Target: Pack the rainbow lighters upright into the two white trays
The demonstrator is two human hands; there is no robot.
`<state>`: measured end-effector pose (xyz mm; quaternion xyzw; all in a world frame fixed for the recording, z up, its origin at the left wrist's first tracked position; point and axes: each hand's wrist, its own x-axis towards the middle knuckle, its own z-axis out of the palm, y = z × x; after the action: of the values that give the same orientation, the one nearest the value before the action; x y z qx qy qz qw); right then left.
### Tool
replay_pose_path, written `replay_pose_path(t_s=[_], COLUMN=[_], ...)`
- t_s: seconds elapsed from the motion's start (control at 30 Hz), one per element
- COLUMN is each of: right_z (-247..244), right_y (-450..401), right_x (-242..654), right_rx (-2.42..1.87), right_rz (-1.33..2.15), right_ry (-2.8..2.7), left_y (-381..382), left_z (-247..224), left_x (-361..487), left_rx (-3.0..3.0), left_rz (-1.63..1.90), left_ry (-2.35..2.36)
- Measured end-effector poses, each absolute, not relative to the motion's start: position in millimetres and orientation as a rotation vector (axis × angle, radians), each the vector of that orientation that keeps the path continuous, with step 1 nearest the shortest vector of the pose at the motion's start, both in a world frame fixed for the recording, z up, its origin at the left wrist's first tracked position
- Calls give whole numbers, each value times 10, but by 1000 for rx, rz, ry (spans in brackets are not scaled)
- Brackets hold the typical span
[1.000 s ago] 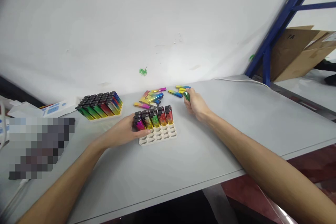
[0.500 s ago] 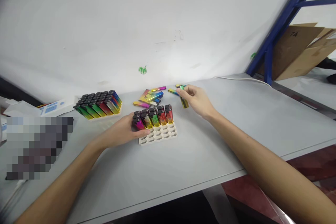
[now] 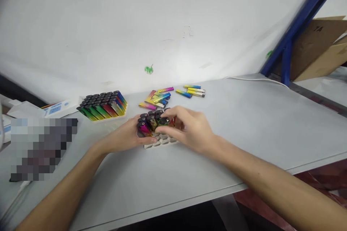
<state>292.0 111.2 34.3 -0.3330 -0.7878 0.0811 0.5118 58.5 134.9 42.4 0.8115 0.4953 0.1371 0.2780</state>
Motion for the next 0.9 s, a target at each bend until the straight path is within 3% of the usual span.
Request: replay_pose_path(t_s=[0.5,0.9], right_z=[200,247], right_y=[1090,1073], right_x=[2788,2786], right_rx=[-879,-881], right_rz=[-412,-347], right_ry=[-2149,-2135], left_y=[1277,1289], left_z=[445,425], left_x=[748,749], left_rx=[2291,2268], left_rz=[351,398], left_ry=[1301,1297])
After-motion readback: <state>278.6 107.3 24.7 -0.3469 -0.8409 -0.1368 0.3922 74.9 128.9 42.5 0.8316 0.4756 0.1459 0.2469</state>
